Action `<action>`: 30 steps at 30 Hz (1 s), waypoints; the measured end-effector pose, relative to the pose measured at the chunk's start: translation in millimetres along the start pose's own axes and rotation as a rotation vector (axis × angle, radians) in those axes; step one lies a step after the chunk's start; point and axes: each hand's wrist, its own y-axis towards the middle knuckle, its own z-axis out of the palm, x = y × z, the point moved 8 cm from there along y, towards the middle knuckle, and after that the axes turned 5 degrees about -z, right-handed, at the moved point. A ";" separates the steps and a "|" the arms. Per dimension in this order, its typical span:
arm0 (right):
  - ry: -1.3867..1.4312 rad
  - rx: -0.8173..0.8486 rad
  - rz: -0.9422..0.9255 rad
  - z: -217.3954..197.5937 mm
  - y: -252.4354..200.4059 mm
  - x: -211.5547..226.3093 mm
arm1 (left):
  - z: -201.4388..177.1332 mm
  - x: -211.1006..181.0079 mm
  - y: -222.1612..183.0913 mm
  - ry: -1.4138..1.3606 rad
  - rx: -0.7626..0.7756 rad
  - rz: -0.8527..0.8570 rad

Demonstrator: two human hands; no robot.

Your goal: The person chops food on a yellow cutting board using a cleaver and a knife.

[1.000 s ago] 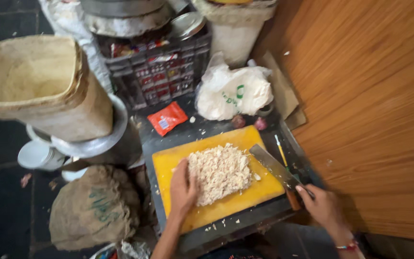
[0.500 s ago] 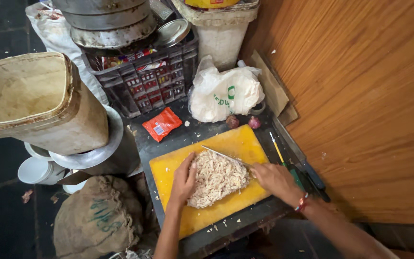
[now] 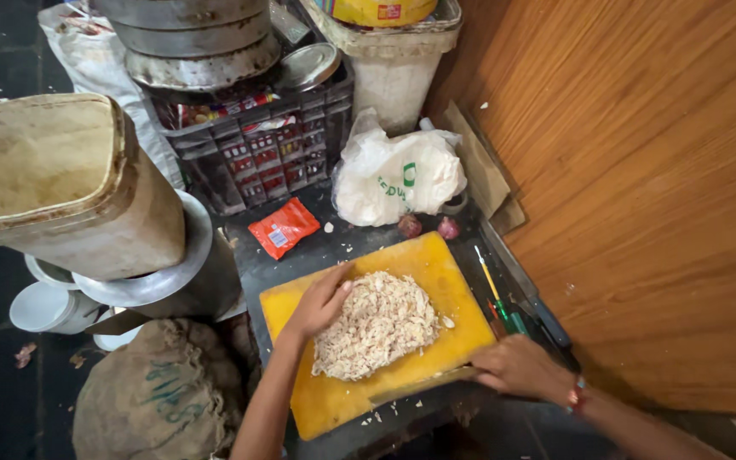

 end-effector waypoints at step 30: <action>0.250 -0.415 0.442 -33.7 -30.5 7.7 | -21.2 -16.0 -52.6 -0.473 -0.294 -0.185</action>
